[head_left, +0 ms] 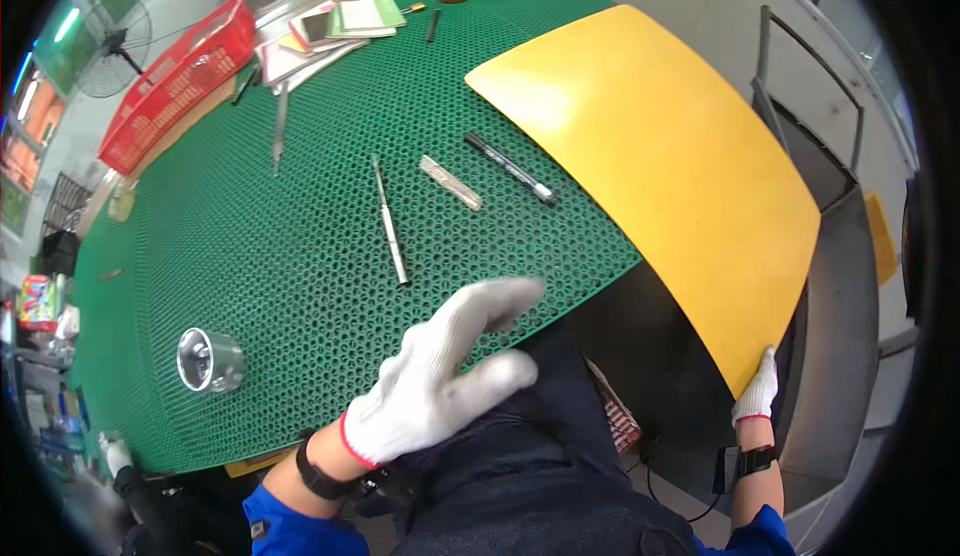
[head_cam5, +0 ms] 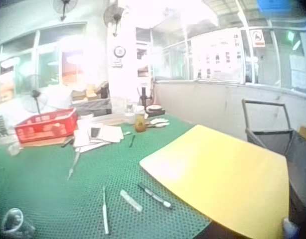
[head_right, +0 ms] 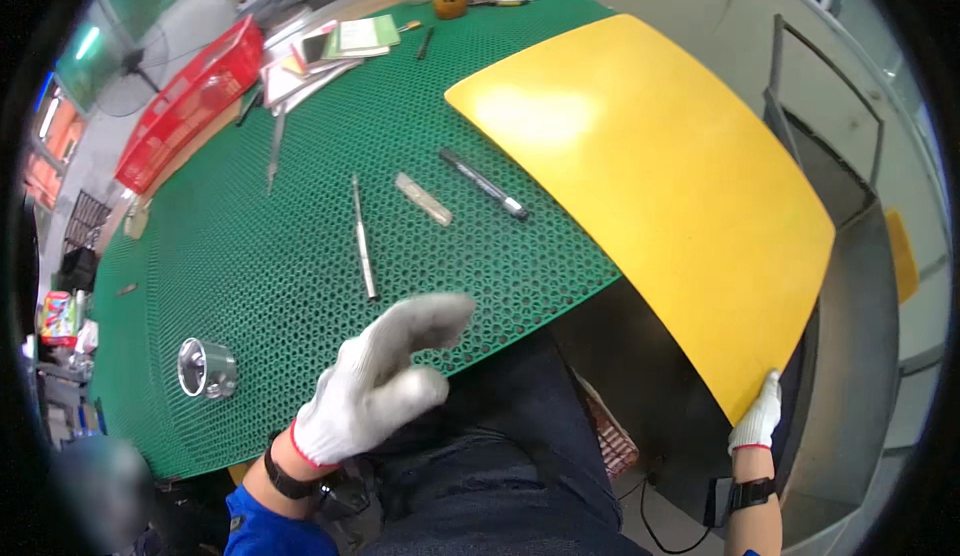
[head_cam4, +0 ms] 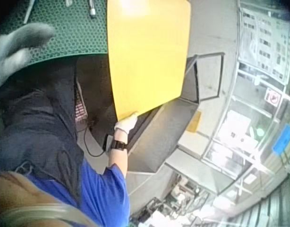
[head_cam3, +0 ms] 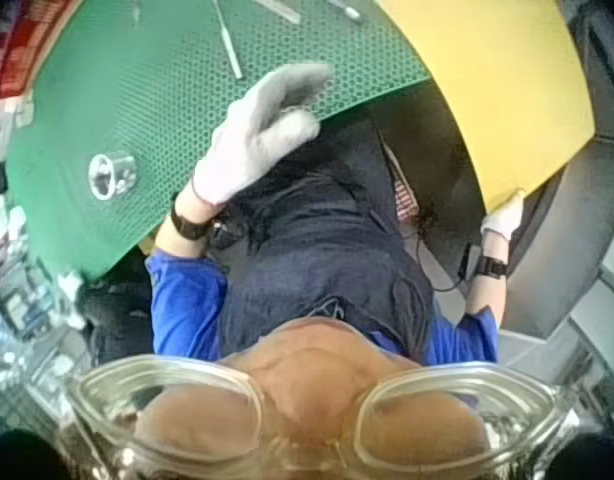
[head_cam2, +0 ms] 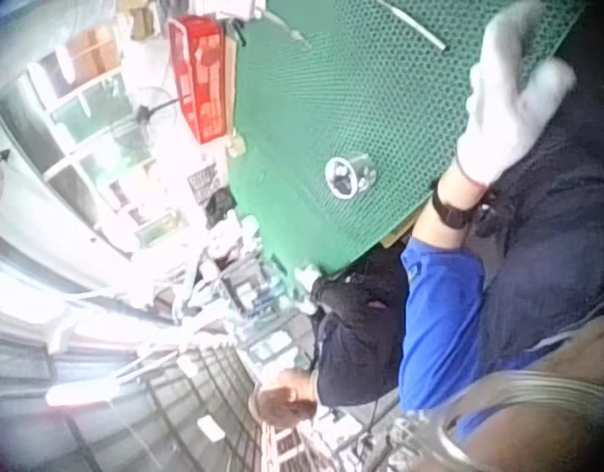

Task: Inspecting and marking metal pistons at a workbench on a fabrication floor.

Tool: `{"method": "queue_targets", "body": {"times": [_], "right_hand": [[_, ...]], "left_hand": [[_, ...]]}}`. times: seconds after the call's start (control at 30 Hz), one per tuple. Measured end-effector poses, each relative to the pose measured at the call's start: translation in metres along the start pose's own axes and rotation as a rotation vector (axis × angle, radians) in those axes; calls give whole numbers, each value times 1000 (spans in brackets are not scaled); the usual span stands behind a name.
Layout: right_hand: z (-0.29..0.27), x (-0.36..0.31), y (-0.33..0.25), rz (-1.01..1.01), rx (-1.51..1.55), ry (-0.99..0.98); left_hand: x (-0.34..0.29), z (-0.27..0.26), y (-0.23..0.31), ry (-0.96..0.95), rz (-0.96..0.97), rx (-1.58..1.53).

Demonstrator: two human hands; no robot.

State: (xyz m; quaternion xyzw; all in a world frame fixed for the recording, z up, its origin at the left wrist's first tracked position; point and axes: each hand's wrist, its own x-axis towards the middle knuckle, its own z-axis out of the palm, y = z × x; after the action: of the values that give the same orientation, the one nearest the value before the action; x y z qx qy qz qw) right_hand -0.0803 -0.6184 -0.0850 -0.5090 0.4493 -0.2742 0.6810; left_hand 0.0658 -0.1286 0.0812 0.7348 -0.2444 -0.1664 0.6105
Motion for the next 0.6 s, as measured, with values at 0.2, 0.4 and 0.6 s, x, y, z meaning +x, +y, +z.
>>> {"method": "queue_targets", "body": {"times": [0.2, 0.4, 0.6], "right_hand": [[15, 59, 34, -71, -22, 19], [44, 110, 64, -93, -56, -82], [42, 146, 101, 94, 53, -157]], "left_hand": [[72, 9, -28, 345, -200, -483], [146, -13, -72, 368, -12, -696], [169, 4, -46, 447, -46, -649]]}}
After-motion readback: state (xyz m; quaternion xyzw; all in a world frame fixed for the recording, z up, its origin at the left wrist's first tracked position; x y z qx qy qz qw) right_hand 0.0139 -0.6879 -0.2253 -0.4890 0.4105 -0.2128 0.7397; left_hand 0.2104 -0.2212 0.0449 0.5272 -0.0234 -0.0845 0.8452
